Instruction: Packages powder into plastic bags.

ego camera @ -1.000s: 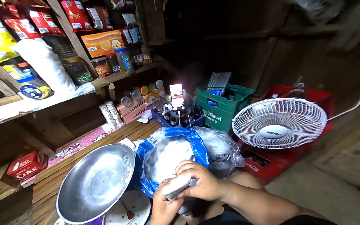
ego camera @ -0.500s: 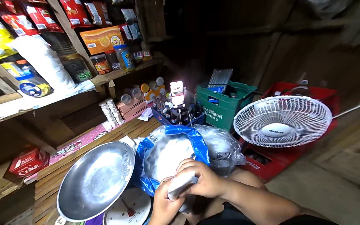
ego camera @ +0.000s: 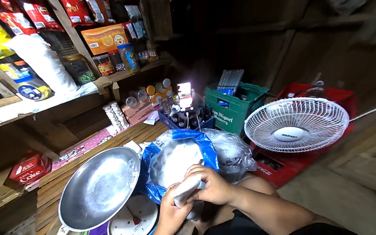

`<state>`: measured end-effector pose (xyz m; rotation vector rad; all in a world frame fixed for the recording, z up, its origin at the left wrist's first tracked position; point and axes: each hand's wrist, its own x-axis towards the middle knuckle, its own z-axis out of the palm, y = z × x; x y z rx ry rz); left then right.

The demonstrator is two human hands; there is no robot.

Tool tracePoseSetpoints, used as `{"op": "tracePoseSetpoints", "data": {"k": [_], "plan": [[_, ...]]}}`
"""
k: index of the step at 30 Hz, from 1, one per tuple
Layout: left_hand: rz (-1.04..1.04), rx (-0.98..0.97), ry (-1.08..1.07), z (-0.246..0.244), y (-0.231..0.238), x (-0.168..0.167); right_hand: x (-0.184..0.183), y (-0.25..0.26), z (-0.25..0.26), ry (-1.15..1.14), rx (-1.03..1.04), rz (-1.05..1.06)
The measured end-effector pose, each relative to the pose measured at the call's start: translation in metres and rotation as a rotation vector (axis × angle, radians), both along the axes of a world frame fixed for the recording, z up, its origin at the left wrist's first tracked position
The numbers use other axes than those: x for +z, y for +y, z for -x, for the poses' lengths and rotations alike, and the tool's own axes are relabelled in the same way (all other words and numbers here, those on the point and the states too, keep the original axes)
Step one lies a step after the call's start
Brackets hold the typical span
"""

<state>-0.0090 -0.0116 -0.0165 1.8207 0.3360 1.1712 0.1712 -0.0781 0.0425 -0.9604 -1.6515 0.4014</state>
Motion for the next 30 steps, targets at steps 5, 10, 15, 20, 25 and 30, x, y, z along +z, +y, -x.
{"op": "tracePoseSetpoints", "data": {"k": [5, 10, 15, 20, 25, 30], "plan": [[0.006, 0.039, 0.041, 0.0009, 0.0003, 0.0032, 0.0024, 0.0017, 0.0016, 0.089, 0.035, 0.097], [0.005, 0.050, 0.012, 0.0012, -0.0006, 0.0030, 0.0043, 0.0013, 0.0023, 0.059, 0.058, 0.187], [-0.051, 0.048, 0.019, 0.0002, 0.0009, 0.0007, 0.0003, 0.0019, -0.0003, -0.036, -0.002, 0.055], [-0.033, 0.032, 0.053, 0.0004, 0.0023, -0.0010, -0.0003, 0.0026, -0.0030, -0.059, 0.005, -0.025], [0.025, 0.011, -0.012, -0.0008, 0.0003, -0.0012, 0.0048, 0.0015, -0.0013, -0.030, 0.068, 0.097], [0.053, -0.020, -0.068, -0.0009, -0.0003, -0.0002, -0.0039, 0.0070, -0.0016, -0.040, 0.070, 0.011]]}}
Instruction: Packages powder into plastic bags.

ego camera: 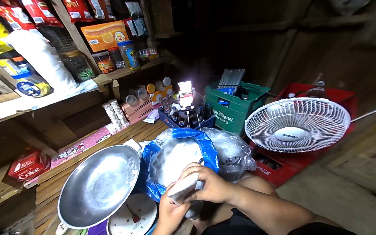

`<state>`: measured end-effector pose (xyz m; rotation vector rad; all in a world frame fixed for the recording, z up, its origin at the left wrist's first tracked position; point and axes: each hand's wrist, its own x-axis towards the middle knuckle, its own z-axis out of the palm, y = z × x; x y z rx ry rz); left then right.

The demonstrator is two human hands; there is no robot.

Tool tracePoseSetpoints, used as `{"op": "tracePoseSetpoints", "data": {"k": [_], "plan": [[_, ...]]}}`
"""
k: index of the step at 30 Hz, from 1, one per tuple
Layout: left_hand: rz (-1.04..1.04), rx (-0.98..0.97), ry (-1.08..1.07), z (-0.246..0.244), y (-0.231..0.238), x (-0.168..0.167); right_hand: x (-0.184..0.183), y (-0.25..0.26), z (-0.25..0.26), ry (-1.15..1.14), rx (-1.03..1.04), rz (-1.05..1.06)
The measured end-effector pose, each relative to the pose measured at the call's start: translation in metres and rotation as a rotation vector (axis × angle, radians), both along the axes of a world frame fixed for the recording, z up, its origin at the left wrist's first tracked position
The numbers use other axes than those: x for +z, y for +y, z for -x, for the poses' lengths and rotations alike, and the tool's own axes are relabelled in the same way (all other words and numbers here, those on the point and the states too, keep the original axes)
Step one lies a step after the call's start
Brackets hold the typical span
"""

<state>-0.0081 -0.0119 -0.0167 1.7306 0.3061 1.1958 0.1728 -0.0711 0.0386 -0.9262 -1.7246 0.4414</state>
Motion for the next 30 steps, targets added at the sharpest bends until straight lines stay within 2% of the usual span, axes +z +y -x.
{"op": "tracePoseSetpoints", "data": {"k": [4, 9, 11, 18, 22, 26, 30], "plan": [[-0.010, 0.017, 0.018, 0.000, 0.000, -0.002, -0.002, 0.001, -0.001, -0.012, -0.009, -0.049], [0.021, 0.023, 0.002, 0.000, -0.003, 0.003, 0.002, -0.004, 0.005, 0.084, -0.011, 0.180], [0.032, 0.012, 0.002, 0.001, -0.004, 0.004, 0.000, -0.004, 0.006, 0.107, -0.006, 0.191], [-0.015, 0.124, 0.175, 0.004, -0.004, 0.009, 0.001, -0.003, 0.003, 0.166, -0.092, 0.200], [-0.099, 0.170, -0.013, 0.006, 0.009, 0.009, -0.001, -0.004, -0.002, 0.099, -0.083, 0.249], [-0.123, 0.025, -0.050, 0.010, 0.011, 0.019, -0.009, -0.007, 0.008, 0.016, 0.005, 0.294], [-0.168, 0.064, -0.058, 0.010, 0.009, 0.023, -0.010, -0.008, 0.015, 0.059, 0.085, 0.483]]}}
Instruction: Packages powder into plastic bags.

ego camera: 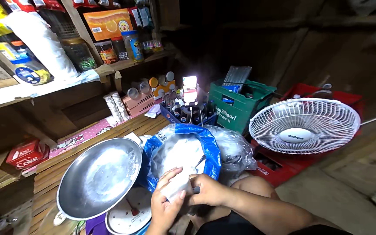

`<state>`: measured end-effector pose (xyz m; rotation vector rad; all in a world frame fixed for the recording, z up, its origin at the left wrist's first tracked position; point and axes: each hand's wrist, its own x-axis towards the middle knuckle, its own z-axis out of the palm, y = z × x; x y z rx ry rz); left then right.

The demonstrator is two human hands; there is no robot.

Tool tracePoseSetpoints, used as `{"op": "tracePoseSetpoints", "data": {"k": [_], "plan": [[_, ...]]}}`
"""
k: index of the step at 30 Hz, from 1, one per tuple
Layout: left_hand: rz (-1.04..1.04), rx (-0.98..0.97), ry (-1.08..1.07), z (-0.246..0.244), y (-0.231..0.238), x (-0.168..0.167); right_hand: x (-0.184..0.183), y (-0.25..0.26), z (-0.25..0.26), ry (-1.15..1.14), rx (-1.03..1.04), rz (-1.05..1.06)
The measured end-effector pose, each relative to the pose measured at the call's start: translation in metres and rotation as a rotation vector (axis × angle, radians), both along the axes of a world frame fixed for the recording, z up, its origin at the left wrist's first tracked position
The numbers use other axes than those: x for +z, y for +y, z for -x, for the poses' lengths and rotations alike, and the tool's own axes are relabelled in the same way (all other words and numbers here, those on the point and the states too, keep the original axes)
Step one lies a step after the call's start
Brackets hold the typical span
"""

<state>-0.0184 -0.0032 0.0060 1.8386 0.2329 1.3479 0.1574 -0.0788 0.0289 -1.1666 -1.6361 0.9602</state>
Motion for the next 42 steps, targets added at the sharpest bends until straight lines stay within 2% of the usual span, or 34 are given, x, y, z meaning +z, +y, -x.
{"op": "tracePoseSetpoints", "data": {"k": [3, 14, 18, 23, 28, 34, 39, 42], "plan": [[0.002, 0.016, -0.025, 0.003, -0.001, 0.002, 0.000, 0.000, 0.003, 0.049, 0.032, 0.051], [-0.061, 0.052, -0.076, 0.007, -0.005, 0.007, -0.001, -0.001, 0.010, -0.003, -0.002, 0.065], [-0.096, 0.069, -0.070, 0.009, -0.006, 0.006, -0.007, -0.001, 0.012, -0.026, -0.003, -0.058], [-0.104, 0.090, -0.077, 0.011, -0.006, 0.007, -0.006, -0.001, 0.015, -0.033, 0.006, -0.057], [-0.112, 0.091, -0.087, 0.013, -0.008, 0.007, -0.012, 0.002, 0.015, -0.059, -0.005, -0.173], [-0.087, 0.097, -0.122, 0.015, -0.008, 0.009, -0.015, -0.001, 0.017, -0.074, -0.004, -0.146], [-0.177, 0.127, -0.084, 0.015, -0.008, 0.008, -0.023, 0.003, 0.015, -0.114, 0.012, -0.300], [-0.185, 0.139, -0.053, 0.014, -0.006, 0.008, -0.016, 0.003, 0.013, -0.145, 0.031, -0.212]]}}
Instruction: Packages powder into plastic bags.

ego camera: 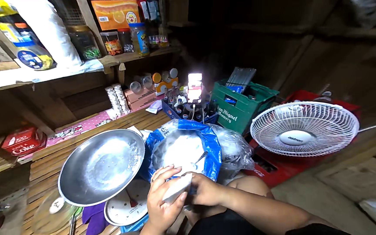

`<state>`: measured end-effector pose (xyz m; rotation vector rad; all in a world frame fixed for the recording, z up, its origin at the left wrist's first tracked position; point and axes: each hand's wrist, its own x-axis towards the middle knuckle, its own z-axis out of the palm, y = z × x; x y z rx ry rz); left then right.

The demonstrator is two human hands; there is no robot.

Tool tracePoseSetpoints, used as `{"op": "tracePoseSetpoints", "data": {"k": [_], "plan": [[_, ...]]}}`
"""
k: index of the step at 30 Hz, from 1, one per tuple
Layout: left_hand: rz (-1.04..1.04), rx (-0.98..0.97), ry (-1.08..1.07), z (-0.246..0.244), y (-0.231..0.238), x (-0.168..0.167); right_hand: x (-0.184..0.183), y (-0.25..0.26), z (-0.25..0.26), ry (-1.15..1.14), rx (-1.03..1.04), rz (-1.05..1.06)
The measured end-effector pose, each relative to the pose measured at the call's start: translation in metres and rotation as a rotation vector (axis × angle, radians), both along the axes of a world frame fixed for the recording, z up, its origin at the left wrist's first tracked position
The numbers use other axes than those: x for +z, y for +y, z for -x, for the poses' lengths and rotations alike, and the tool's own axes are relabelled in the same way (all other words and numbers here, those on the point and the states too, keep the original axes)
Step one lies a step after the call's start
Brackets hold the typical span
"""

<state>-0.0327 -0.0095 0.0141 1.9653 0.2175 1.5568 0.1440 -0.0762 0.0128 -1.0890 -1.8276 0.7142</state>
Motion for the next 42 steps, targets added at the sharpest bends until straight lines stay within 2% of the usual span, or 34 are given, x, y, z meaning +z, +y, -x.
{"op": "tracePoseSetpoints", "data": {"k": [3, 7, 12, 16, 21, 24, 28, 32, 34, 42], "plan": [[0.003, -0.011, 0.037, -0.004, 0.000, -0.002, 0.006, -0.001, 0.001, 0.071, 0.022, 0.085], [-0.008, -0.054, 0.110, -0.009, -0.002, -0.006, -0.005, 0.001, 0.002, 0.239, 0.059, -0.035], [-0.034, -0.048, 0.156, -0.010, -0.003, -0.010, -0.013, 0.007, -0.005, 0.204, 0.079, -0.177], [-0.038, -0.037, 0.125, -0.012, -0.002, -0.011, -0.012, 0.001, -0.003, 0.232, 0.058, -0.031], [-0.040, -0.018, 0.098, -0.013, -0.003, -0.011, -0.021, 0.005, -0.007, 0.251, 0.054, -0.059], [-0.043, -0.009, 0.095, -0.014, -0.002, -0.011, -0.020, 0.004, -0.007, 0.259, 0.058, -0.008], [0.042, -0.047, 0.028, -0.012, 0.000, -0.009, -0.017, 0.002, -0.003, 0.237, -0.012, 0.083], [0.302, -0.224, 0.022, -0.011, 0.002, -0.010, -0.010, 0.003, -0.005, 0.210, -0.035, 0.145], [0.374, -0.235, 0.065, -0.010, 0.003, -0.014, -0.007, 0.004, -0.008, 0.217, -0.032, 0.130], [0.298, -0.142, 0.149, -0.010, 0.003, -0.015, -0.006, 0.004, -0.011, 0.246, 0.002, 0.130]]}}
